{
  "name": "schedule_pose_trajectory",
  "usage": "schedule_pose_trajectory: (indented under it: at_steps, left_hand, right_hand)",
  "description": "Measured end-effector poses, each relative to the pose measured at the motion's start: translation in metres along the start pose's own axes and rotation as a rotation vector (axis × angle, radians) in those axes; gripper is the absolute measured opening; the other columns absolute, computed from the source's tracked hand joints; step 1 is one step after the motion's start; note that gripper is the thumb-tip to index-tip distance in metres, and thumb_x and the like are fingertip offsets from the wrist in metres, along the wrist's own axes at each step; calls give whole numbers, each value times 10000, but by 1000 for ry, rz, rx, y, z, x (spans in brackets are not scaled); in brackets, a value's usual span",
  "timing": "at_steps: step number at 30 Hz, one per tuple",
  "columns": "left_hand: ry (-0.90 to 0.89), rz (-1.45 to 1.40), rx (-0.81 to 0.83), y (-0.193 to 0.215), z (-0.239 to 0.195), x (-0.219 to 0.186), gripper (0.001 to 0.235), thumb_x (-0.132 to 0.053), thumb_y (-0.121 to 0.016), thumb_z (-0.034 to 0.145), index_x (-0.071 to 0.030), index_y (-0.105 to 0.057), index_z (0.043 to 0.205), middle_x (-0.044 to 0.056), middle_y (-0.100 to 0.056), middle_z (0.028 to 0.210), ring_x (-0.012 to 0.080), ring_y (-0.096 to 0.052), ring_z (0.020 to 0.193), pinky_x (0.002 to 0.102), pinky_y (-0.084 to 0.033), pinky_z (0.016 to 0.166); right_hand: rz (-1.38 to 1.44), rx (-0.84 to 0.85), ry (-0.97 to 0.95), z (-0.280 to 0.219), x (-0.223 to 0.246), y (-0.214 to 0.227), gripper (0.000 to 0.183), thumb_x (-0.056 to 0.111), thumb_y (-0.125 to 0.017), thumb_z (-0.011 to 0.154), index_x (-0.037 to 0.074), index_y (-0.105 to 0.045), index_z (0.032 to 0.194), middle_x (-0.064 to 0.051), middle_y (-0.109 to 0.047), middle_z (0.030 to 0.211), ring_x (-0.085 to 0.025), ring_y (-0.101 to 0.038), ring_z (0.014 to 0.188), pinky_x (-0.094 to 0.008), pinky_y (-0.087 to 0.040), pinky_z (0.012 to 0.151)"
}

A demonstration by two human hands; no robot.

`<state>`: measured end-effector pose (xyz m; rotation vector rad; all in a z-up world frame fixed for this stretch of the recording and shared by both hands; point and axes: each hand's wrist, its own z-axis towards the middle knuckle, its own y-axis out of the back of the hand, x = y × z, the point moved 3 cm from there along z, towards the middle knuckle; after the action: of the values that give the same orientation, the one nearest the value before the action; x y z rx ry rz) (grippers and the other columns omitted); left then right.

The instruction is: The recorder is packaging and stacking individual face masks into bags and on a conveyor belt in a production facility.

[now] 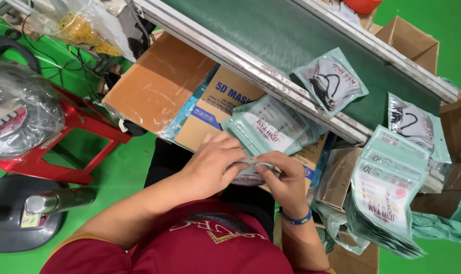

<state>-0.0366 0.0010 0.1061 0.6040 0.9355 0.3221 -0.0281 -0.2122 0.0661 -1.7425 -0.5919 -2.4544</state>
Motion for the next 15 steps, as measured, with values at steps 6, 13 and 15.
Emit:
schedule_pose_trajectory:
  at_steps: [6,13,15]
  left_hand:
    - [-48,-42,65,10,-1,-10,183,-181,-739,850,-117,-699,1017,24,-649,1029,253,-569,1058,426,-350,911]
    - [-114,-5,30,1,-1,-11,197,-219,-750,879,-95,-667,1008,35,-629,1045,254,-563,1085,438,-343,931]
    - [-122,2,48,2,0,-15,135,-192,-741,901,-108,-665,973,23,-633,1036,248,-569,1095,438,-342,935]
  right_hand:
    - [29,-73,50,-9,11,3,167,-96,-707,866,-29,-724,1018,-112,-763,1037,-185,-721,963,-276,-551,825]
    - [43,-69,30,-15,9,5,185,-97,-731,851,-38,-730,1026,-121,-745,1010,-180,-691,927,-264,-526,806]
    - [53,-60,62,-16,11,6,173,-95,-730,863,-38,-723,1027,-116,-742,1011,-173,-693,933,-258,-525,813]
